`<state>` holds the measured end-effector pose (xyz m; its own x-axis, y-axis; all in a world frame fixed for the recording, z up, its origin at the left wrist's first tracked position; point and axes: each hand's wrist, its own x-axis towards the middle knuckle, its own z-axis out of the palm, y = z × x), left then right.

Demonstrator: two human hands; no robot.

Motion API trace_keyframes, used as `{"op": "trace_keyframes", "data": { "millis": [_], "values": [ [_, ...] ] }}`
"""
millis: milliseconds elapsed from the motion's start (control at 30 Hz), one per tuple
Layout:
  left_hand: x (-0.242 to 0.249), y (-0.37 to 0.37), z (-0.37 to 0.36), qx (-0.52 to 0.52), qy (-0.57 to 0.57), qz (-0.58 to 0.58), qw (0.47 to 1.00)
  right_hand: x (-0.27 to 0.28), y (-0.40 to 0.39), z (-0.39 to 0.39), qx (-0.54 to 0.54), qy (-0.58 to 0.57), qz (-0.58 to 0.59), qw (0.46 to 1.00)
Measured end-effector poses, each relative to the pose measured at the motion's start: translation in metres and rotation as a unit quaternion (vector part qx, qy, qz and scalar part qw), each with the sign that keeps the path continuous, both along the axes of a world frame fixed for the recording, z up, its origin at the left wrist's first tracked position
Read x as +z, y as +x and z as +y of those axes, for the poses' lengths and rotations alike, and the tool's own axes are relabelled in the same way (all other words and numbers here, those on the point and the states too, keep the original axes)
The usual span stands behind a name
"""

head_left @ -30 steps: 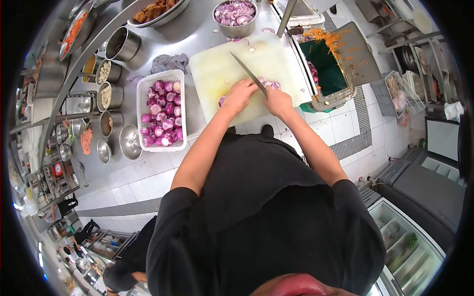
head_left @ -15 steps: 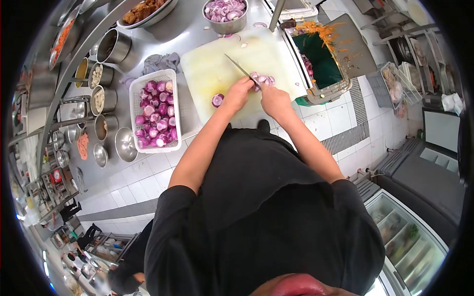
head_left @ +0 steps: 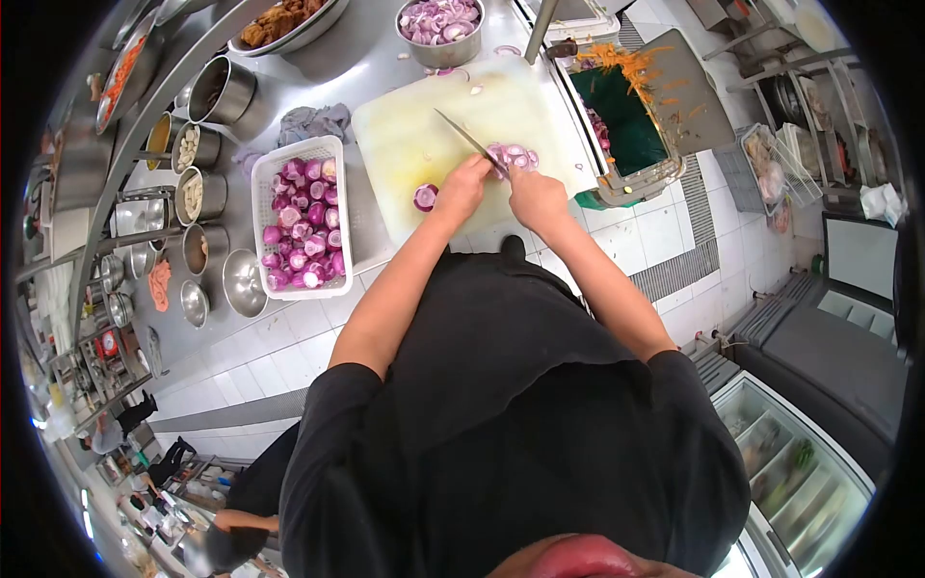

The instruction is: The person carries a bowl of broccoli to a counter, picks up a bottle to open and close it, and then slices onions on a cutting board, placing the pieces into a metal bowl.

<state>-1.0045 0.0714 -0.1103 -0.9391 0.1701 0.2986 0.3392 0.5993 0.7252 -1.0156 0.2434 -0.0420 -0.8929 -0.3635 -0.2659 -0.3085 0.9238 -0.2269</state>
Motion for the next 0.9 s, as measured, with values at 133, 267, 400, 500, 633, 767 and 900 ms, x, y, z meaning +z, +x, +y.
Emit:
{"op": "trace_keyframes", "data": {
  "millis": [133, 267, 400, 500, 633, 767, 900],
  "values": [
    [0.004, -0.001, 0.001, -0.001, 0.007, -0.012, 1.000, -0.028, 0.006, 0.004, -0.020, -0.027, 0.005, 0.999],
    [0.028, 0.010, -0.016, -0.008, -0.005, 0.007, 1.000, -0.009, 0.005, -0.002, -0.015, -0.068, 0.011, 0.998],
    [0.052, 0.050, -0.064, 0.127, -0.096, 0.032, 0.987, -0.006, 0.023, -0.007, 0.029, -0.104, -0.006, 0.994],
    [0.040, 0.075, -0.078, 0.125, -0.094, -0.054, 0.986, -0.039, 0.031, -0.011, 0.033, -0.079, -0.007, 0.996],
    [0.027, 0.068, -0.065, 0.108, -0.008, -0.034, 0.994, -0.032, 0.025, -0.015, 0.060, -0.052, 0.010, 0.997],
    [0.020, 0.054, -0.051, 0.096, 0.010, -0.035, 0.995, 0.005, 0.023, -0.023, 0.087, -0.017, 0.051, 0.995],
    [0.016, 0.051, -0.047, 0.105, 0.002, -0.024, 0.994, 0.007, 0.034, -0.026, 0.133, -0.022, 0.051, 0.990]
  ]
}}
